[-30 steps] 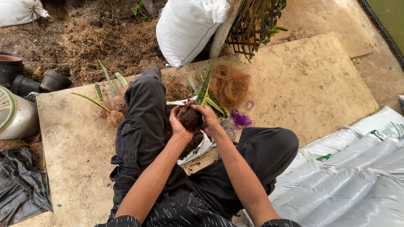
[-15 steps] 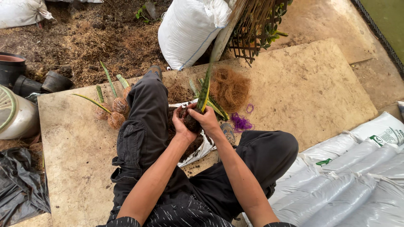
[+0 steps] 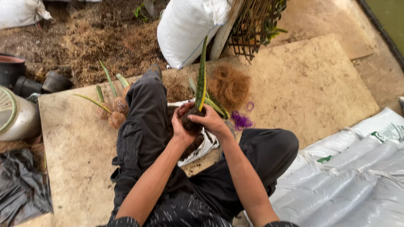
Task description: The person sits on the floor and packs soil around the roots of a snake plant, forming a compact root ball. They repeatedly add soil and press it firmly around the roots to create a dense, rounded shape.
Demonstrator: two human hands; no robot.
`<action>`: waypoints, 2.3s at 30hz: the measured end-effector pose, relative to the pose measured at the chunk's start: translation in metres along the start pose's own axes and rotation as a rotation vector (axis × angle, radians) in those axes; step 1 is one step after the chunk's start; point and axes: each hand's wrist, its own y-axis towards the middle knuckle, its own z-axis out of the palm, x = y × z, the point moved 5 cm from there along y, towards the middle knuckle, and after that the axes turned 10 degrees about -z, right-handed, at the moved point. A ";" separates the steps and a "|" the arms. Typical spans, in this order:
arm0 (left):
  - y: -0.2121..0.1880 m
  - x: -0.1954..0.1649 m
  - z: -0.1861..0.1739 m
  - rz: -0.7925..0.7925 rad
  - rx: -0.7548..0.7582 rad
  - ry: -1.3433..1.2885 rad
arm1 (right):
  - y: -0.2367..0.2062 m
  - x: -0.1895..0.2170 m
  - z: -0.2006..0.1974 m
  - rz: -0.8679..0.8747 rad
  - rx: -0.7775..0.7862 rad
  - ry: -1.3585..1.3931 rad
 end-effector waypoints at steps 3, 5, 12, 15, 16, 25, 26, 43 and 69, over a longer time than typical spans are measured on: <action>-0.001 0.004 0.001 -0.094 -0.073 -0.085 | 0.000 0.011 0.004 -0.056 0.080 0.021; -0.003 0.003 0.001 -0.086 -0.128 -0.009 | -0.001 0.019 0.006 -0.070 0.122 0.062; 0.020 -0.011 -0.005 0.097 -0.155 0.024 | 0.007 0.027 0.008 -0.100 0.064 0.051; 0.032 -0.012 -0.016 -0.030 -0.090 0.080 | 0.007 0.019 0.007 -0.102 0.096 0.052; 0.037 -0.016 -0.019 -0.011 -0.098 0.083 | 0.009 0.017 0.004 -0.126 0.064 0.033; 0.047 -0.022 -0.015 0.009 -0.071 0.025 | 0.028 -0.015 -0.006 -0.096 -0.027 0.065; 0.044 -0.022 -0.010 -0.002 -0.019 0.023 | 0.028 -0.020 -0.009 -0.053 -0.075 0.181; 0.047 -0.015 -0.022 -0.032 -0.164 0.024 | 0.022 -0.062 -0.015 0.082 -0.448 0.311; 0.051 -0.031 -0.033 0.008 -0.236 -0.184 | 0.016 -0.051 -0.018 0.190 -0.205 0.659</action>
